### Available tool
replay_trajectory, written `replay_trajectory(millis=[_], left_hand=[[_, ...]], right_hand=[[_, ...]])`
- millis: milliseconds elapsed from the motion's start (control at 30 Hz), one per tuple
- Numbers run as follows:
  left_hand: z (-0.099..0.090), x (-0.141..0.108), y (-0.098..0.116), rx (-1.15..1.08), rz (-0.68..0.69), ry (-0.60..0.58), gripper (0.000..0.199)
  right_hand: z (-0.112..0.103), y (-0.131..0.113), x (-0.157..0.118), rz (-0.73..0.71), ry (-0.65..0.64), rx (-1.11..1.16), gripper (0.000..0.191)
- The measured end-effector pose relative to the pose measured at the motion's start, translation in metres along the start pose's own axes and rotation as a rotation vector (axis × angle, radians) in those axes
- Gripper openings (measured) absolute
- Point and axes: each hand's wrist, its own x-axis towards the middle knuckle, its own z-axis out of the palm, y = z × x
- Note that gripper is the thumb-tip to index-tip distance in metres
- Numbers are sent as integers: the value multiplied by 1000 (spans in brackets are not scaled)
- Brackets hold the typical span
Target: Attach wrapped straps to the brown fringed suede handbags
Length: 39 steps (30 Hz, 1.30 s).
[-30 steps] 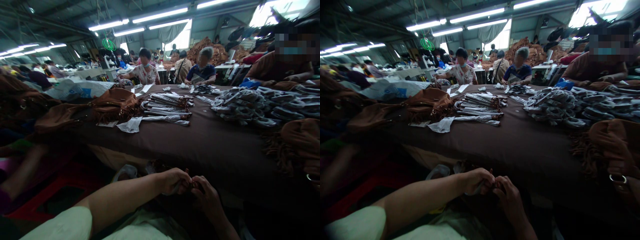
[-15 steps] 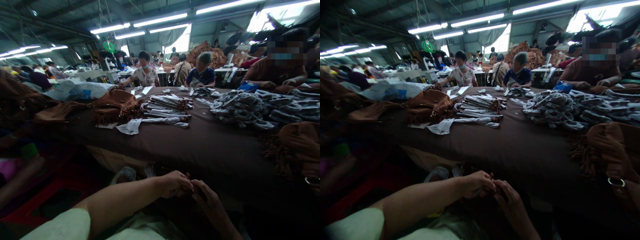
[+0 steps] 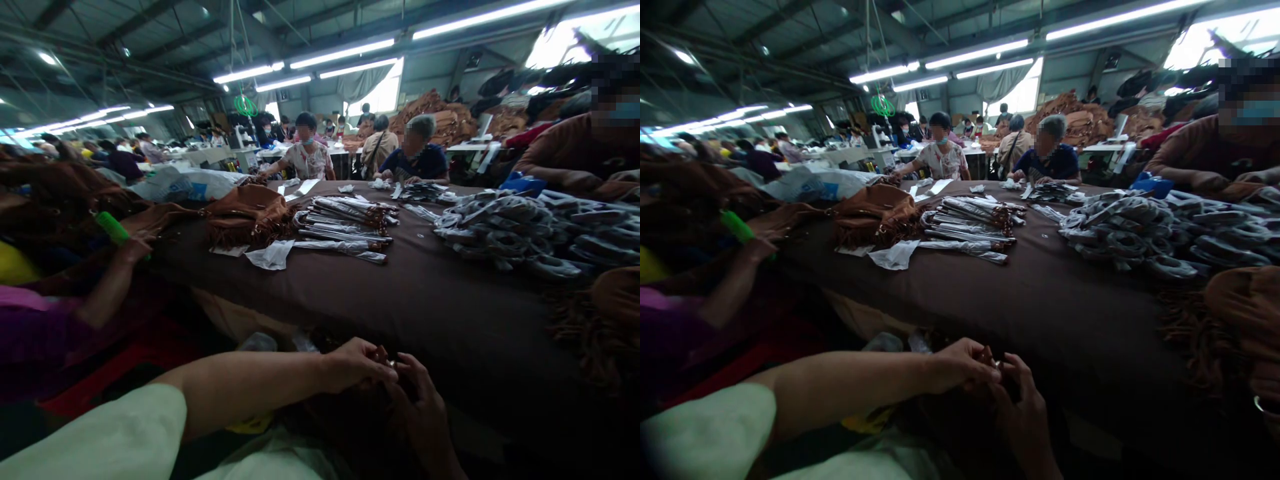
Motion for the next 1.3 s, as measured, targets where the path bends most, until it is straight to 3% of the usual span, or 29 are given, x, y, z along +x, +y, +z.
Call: replay_trajectory(millis=[133, 233, 300, 433, 500, 667, 833, 967, 1233, 1300], left_hand=[[16, -1, -16, -77, 181, 170, 43], [15, 5, -17, -147, 150, 104, 39], [7, 10, -8, -153, 0, 17, 36], [-16, 23, 18, 26, -479, -272, 31], [-23, 28, 27, 80, -573, -358, 28], [-22, 28, 31, 100, -530, -378, 36], [-16, 13, 37, 353, -330, -203, 47], [-17, 5, 48, 438, -215, -276, 52], [-28, 13, 50, 230, -458, -377, 74], [-29, 15, 48, 153, -494, -390, 68]], right_hand=[[5, -5, -3, 105, 94, 19, 44], [4, -2, -5, 93, 69, 39, 43], [2, 1, -6, 62, 42, 35, 41], [5, 4, -11, -16, -25, 12, 36], [9, 3, -14, -47, -7, -8, 32], [14, 4, -18, -132, 108, -41, 28], [8, 1, -17, -210, 93, -46, 22], [4, -4, -14, -222, 65, -34, 19], [5, 3, -11, -226, 13, -43, 19], [4, 5, -11, -228, 26, -57, 19]])
